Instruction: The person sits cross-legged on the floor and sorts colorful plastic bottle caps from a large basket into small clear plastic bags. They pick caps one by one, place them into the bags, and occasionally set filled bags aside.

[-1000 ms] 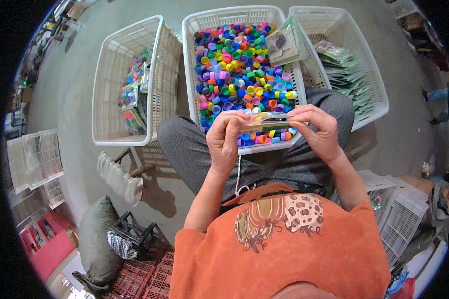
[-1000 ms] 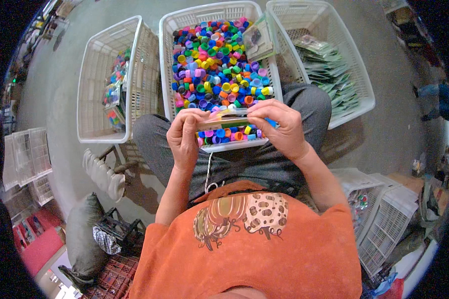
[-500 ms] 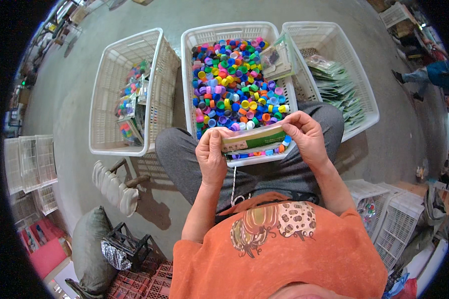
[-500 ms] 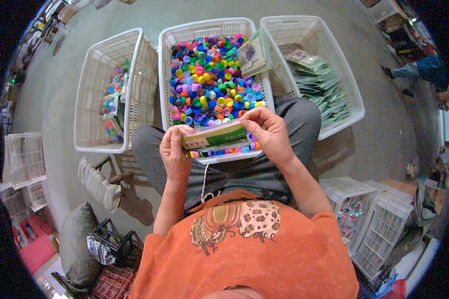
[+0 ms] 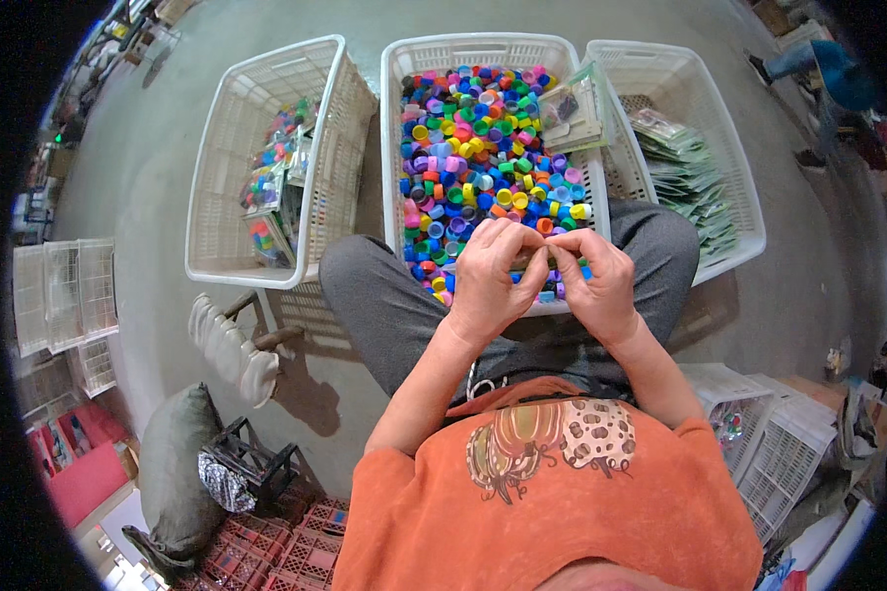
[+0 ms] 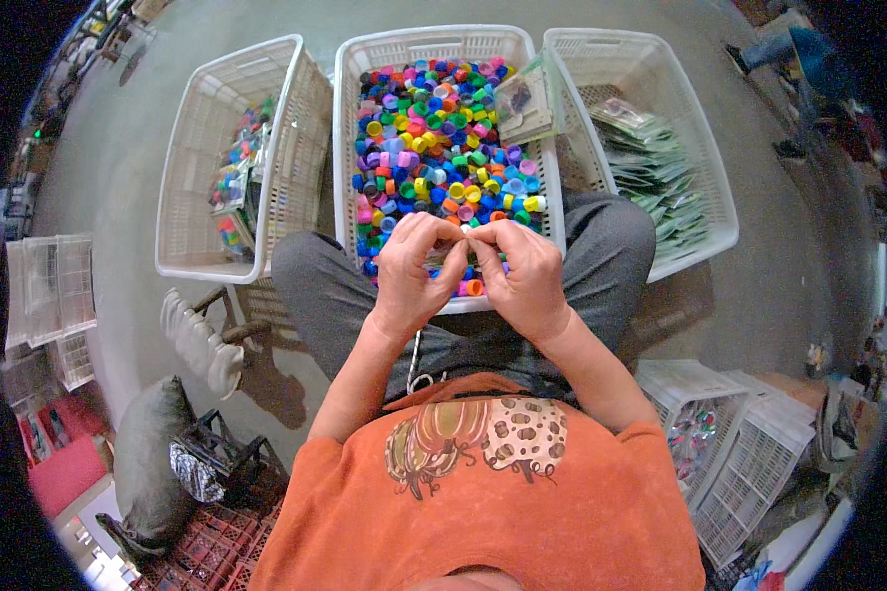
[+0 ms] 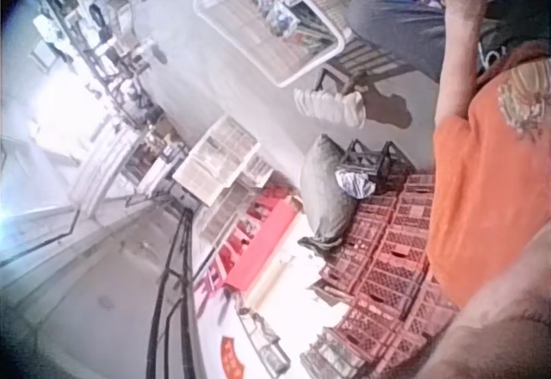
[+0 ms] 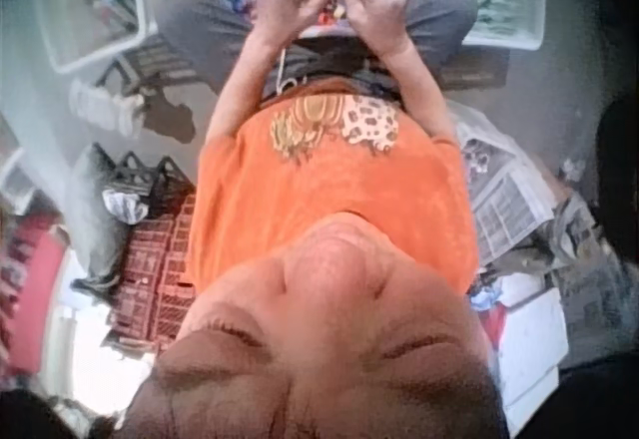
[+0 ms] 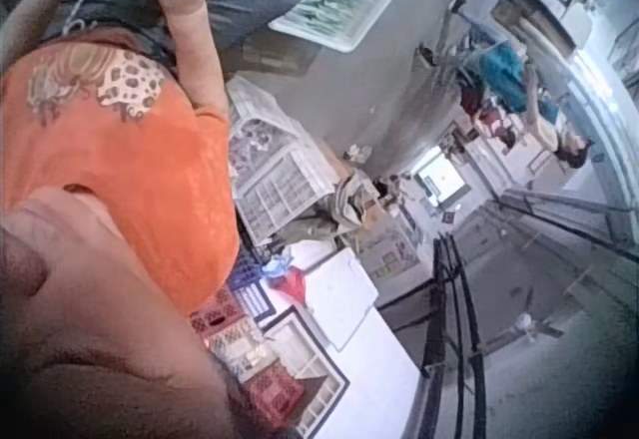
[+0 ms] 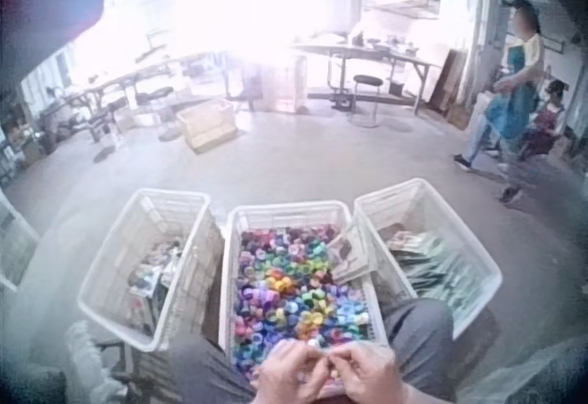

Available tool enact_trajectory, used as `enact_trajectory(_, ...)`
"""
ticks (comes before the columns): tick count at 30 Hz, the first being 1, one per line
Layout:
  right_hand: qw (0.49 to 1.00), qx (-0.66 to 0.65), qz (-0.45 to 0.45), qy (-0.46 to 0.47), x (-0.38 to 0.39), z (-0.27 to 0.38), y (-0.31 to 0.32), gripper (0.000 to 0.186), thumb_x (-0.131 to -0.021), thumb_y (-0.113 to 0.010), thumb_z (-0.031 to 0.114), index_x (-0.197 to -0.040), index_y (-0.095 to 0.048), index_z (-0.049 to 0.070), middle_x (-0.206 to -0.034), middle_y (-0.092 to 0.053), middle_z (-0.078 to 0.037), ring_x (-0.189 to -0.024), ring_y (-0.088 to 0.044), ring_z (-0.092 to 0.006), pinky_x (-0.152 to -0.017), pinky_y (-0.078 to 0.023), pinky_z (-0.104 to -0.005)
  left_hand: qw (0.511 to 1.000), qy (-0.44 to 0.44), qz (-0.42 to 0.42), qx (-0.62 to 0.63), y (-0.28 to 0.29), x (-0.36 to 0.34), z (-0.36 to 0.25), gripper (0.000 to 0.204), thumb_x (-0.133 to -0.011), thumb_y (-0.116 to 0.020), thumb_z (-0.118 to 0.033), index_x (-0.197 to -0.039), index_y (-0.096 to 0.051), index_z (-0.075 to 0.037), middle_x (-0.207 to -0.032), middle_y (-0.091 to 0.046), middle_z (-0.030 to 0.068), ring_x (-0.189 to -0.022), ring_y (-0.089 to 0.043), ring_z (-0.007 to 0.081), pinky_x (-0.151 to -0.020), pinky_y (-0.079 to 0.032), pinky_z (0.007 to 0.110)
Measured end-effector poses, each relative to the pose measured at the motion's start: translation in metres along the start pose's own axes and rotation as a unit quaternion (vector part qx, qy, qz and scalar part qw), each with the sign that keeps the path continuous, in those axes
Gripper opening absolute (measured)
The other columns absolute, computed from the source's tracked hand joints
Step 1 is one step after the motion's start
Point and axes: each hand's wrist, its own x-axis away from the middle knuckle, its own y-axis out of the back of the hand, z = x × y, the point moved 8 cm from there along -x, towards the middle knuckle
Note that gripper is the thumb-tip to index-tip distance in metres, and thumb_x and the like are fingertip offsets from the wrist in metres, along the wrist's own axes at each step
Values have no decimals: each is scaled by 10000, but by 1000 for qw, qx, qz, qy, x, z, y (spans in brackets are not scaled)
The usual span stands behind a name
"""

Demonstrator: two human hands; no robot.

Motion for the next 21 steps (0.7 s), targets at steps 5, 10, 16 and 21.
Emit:
enact_trajectory(5, 985, -118, 34, -125, 10, -27, 3, 58, -895, -677, 61, -911, -653, 11, -778, -653, -49, -670, -596, -103, -612, -483, -261, 995, -49, 74, -46, -2, 8, -3, 127, -722, -667, -10, -800, -572, -45, -725, -542, 96, -691, -539, 284, -630, -438, 371)
enact_trajectory(10, 955, -211, 31, -207, 19, -60, 12, 67, -945, -635, 76, -935, -655, 13, -829, -660, -2, -741, -581, -37, -627, -482, -211, 984, -39, 142, -101, 11, 33, 2, 129, -680, -655, -34, -763, -560, -60, -717, -512, 93, -674, -515, 291, -625, -432, 374)
enact_trajectory(16, 937, -282, 27, -203, 22, -69, 16, 96, -994, -559, 96, -989, -617, 20, -976, -690, -70, -857, -633, -91, -722, -506, -222, 989, 34, 141, 15, 20, 66, 39, 100, -717, -620, -1, -786, -556, -35, -744, -534, 85, -702, -533, 253, -656, -439, 344)
enact_trajectory(21, 944, -303, 43, -119, 24, -40, 24, 47, -965, -568, 29, -942, -606, 10, -910, -682, -99, -942, -630, -177, -863, -496, -313, 806, 416, 45, 419, -13, 130, 131, 121, -906, -569, -134, -852, -590, -28, -806, -567, 15, -799, -580, 124, -722, -485, 279)
